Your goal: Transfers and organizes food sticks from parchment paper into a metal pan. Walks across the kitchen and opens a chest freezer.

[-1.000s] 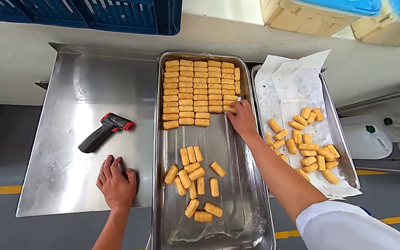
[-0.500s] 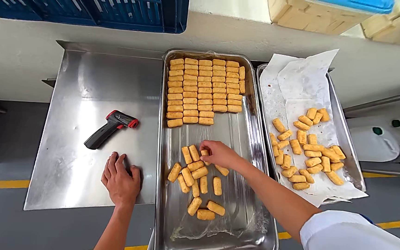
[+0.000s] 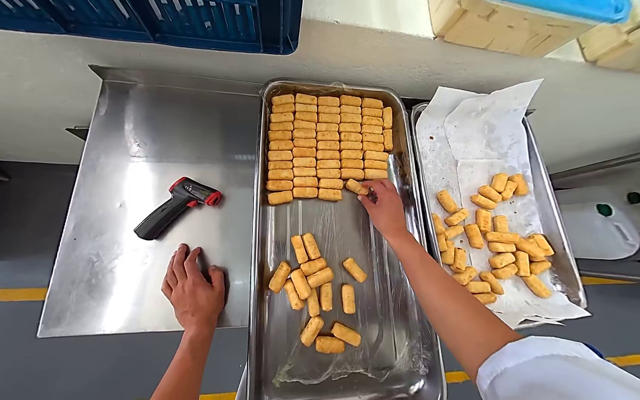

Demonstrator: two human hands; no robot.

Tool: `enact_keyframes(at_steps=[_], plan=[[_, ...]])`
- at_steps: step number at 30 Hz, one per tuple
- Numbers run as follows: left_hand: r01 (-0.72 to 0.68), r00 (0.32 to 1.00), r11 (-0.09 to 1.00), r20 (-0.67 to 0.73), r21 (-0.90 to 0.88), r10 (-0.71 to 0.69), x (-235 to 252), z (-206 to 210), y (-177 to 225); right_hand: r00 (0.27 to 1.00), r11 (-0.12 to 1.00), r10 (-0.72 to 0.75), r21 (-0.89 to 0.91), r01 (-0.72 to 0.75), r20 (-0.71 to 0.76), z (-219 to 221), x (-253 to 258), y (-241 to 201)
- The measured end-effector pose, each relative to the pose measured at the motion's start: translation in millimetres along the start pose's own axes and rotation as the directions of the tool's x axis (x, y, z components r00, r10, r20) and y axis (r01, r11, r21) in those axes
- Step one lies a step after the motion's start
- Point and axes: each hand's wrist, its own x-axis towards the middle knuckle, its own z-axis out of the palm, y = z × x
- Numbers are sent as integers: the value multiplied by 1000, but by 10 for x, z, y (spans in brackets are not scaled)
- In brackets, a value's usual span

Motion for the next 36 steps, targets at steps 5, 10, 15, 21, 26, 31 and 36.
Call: enact_keyframes(at_steps=[5, 10, 15, 21, 26, 31, 36], plan=[[5, 1000, 1000, 5, -3, -5, -4, -11, 3, 995, 997, -61, 31, 64, -75, 95, 69, -67], [-3, 1000, 1000, 3, -4, 3, 2, -22, 25, 990, 994, -103, 35, 107, -98, 136, 138, -70], [0, 1000, 1000, 16, 1, 0, 0, -23, 3, 990, 991, -128, -37, 130, 59, -49, -170, -421], [4, 1000, 1000, 16, 7, -4, -9, -3, 1, 762, 996, -93, 61, 70, 641, 203, -629, -1012], [-2, 1000, 1000, 10, 5, 2, -8, -7, 11, 819, 970, 23, 186, -158, 573, 53, -449, -794], [2, 1000, 1000, 7, 10, -2, -11, 2, -8, 934, 873, 292, 341, -348, 206, -189, -181, -242], [-1, 1000, 1000, 3, 2, 1, -7, -1, 14, 999, 977, 24, 211, -15, -40, 35, -266, -8]])
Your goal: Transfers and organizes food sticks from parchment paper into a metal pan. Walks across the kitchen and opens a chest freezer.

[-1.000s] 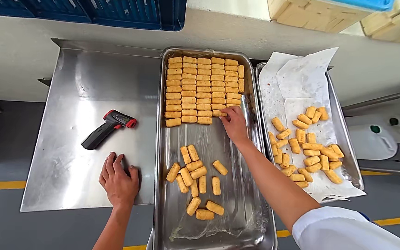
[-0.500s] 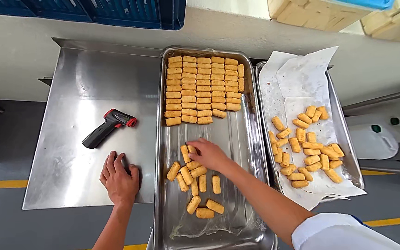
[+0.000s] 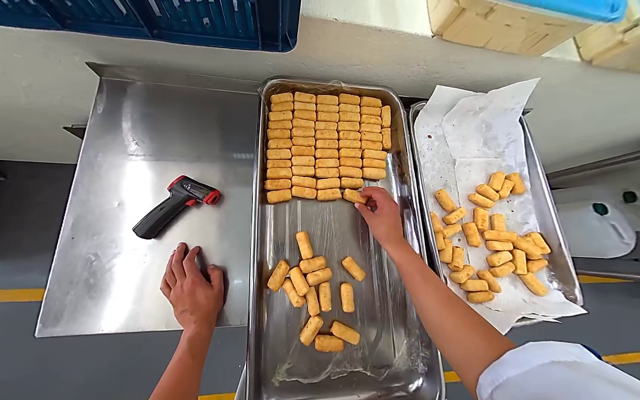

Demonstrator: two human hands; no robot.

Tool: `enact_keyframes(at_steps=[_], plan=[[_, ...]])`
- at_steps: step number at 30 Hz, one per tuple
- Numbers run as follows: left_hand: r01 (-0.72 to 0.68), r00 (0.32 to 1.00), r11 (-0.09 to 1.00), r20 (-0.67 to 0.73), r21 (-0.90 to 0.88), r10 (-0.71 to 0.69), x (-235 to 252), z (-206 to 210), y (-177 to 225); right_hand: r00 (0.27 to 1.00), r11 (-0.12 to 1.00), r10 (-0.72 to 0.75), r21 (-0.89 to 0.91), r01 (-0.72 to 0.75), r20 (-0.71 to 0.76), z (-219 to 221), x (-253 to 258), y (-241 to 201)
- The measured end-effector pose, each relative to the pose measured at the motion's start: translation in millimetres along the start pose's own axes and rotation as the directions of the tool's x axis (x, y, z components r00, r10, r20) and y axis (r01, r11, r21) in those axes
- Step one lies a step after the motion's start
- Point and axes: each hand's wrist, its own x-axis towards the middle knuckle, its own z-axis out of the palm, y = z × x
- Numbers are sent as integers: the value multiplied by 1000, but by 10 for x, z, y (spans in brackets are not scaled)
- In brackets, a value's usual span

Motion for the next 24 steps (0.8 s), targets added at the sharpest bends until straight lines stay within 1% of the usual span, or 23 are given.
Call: enact_keyframes(at_steps=[2, 4, 8, 12, 14, 17, 19, 21, 24], plan=[[0, 1000, 1000, 0, 0, 0, -1, -11, 4, 990, 982, -134, -136, 127, -42, 48, 4, 71], [0, 1000, 1000, 7, 5, 0, -1, -17, 4, 975, 966, -211, -169, 196, -74, 102, 51, 92], [-7, 1000, 1000, 2, -3, 7, 2, -13, 3, 973, 963, -217, -181, 200, -78, 137, 173, 34], [-1, 1000, 1000, 0, 6, 1, 3, -4, 3, 966, 941, -245, -261, 216, -86, 139, 134, 3], [-1, 1000, 1000, -3, 9, 1, 10, -1, -8, 943, 913, -327, -280, 296, -69, 180, 90, -114], [3, 1000, 1000, 2, 5, -3, -2, -1, -1, 900, 865, -436, -273, 421, 4, 335, 77, -281], [3, 1000, 1000, 0, 5, -3, 2, -10, 11, 896, 854, -442, -291, 432, 33, 430, 159, -330], [2, 1000, 1000, -1, 5, -2, 1, -9, 3, 913, 868, -407, -298, 397, 31, 477, 252, -349], [2, 1000, 1000, -4, 11, -2, 4, 11, -20, 921, 875, -387, -302, 379, 38, 513, 240, -441]])
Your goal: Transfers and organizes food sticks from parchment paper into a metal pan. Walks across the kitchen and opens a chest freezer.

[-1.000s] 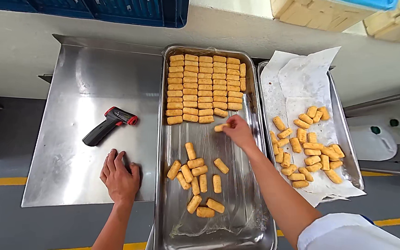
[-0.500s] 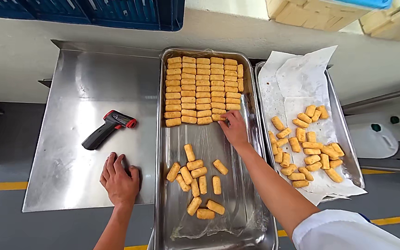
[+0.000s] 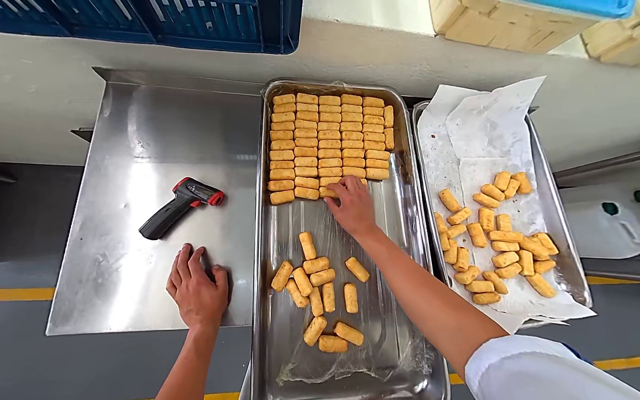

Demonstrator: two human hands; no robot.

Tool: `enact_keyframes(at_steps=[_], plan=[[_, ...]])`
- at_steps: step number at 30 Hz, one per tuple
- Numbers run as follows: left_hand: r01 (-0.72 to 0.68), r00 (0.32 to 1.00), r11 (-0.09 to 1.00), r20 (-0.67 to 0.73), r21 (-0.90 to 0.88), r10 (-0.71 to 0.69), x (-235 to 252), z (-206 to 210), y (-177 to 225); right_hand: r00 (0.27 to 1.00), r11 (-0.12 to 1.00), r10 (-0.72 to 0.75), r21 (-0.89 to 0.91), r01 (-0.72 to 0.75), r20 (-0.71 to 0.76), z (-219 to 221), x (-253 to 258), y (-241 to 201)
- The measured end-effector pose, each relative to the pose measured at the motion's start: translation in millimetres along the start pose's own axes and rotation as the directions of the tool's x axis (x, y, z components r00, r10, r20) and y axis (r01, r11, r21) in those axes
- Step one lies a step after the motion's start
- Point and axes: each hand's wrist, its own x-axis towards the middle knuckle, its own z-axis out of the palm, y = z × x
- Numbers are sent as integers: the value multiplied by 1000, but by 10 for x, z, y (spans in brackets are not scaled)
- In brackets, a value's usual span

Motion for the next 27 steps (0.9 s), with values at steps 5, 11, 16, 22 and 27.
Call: enact_keyframes(at_steps=[5, 11, 16, 22, 27], plan=[[5, 1000, 1000, 6, 0, -5, -15, 3, -18, 985, 985, -171, 9, 171, 8, 186, 6, -246], [8, 1000, 1000, 15, 1, -8, -21, -8, -8, 980, 1000, -11, 18, 7, 197, 10, 142, -432], [-2, 1000, 1000, 25, -7, 2, -24, 6, -36, 698, 962, 220, -34, -270, 681, -291, -235, -840], [-3, 999, 1000, 38, -8, 3, -12, 4, -30, 594, 989, -105, 147, -23, 798, -390, -203, -810], [2, 999, 1000, 52, -10, -1, -13, 13, -41, 594, 989, -138, 137, 47, 792, -442, -465, -801]])
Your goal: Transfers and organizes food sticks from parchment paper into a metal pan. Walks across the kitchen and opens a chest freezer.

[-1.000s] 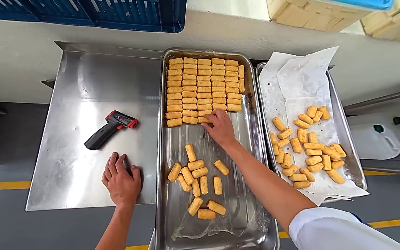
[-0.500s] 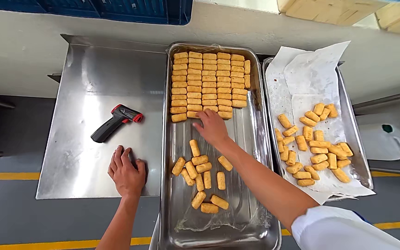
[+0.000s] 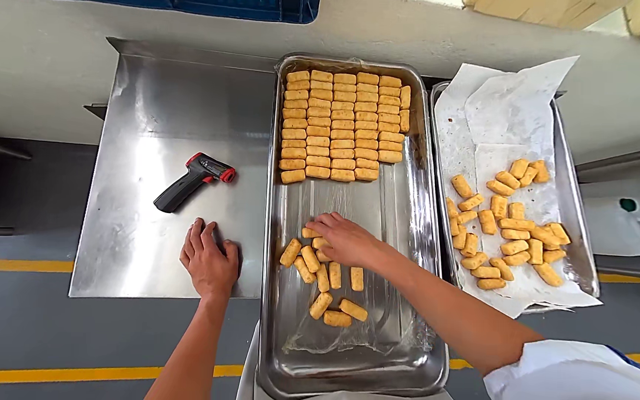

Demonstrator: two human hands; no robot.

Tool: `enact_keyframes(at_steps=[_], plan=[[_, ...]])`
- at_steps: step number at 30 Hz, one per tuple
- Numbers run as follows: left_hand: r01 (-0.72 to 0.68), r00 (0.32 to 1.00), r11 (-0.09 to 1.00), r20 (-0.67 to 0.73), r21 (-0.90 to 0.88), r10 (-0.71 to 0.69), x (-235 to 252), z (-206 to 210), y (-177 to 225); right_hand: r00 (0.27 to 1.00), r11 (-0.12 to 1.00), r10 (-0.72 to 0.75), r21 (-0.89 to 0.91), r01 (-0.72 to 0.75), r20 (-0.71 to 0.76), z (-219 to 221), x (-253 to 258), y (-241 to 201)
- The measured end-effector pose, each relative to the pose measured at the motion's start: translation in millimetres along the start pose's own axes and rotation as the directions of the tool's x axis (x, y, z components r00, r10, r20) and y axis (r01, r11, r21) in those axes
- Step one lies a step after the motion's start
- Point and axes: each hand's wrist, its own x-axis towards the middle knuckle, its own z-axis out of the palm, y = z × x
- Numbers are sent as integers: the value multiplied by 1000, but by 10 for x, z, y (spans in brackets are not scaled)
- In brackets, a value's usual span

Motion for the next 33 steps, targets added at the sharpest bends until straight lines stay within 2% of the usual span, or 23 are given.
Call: enact_keyframes(at_steps=[4, 9, 12, 16, 21, 25, 29, 33], plan=[[-2, 1000, 1000, -11, 0, 2, 5, -7, 9, 993, 1000, 0, 14, 2, -119, -7, 12, 97], [-4, 1000, 1000, -8, 0, 4, 5, -5, 10, 999, 999, -31, 33, 32, -27, -82, 42, 187], [-4, 1000, 1000, -9, 2, 4, -5, 7, 3, 998, 999, -40, 29, 41, -41, -78, 19, 222], [-14, 1000, 1000, -6, -6, 14, 0, -18, 4, 997, 997, 56, 49, -53, -53, -92, -122, 222], [-16, 1000, 1000, -18, -4, 16, -4, -23, 20, 984, 983, 176, -47, -176, -15, 75, -167, -8], [-8, 1000, 1000, -30, 2, 8, -4, -32, 35, 972, 974, 221, -35, -224, -76, -33, -112, 40], [-5, 1000, 1000, -30, 7, 5, -4, -34, 48, 972, 969, 231, -86, -234, -35, 74, -125, -71], [0, 1000, 1000, -27, 12, 1, 2, -26, 46, 971, 972, 233, -5, -234, -48, 107, -63, 20]])
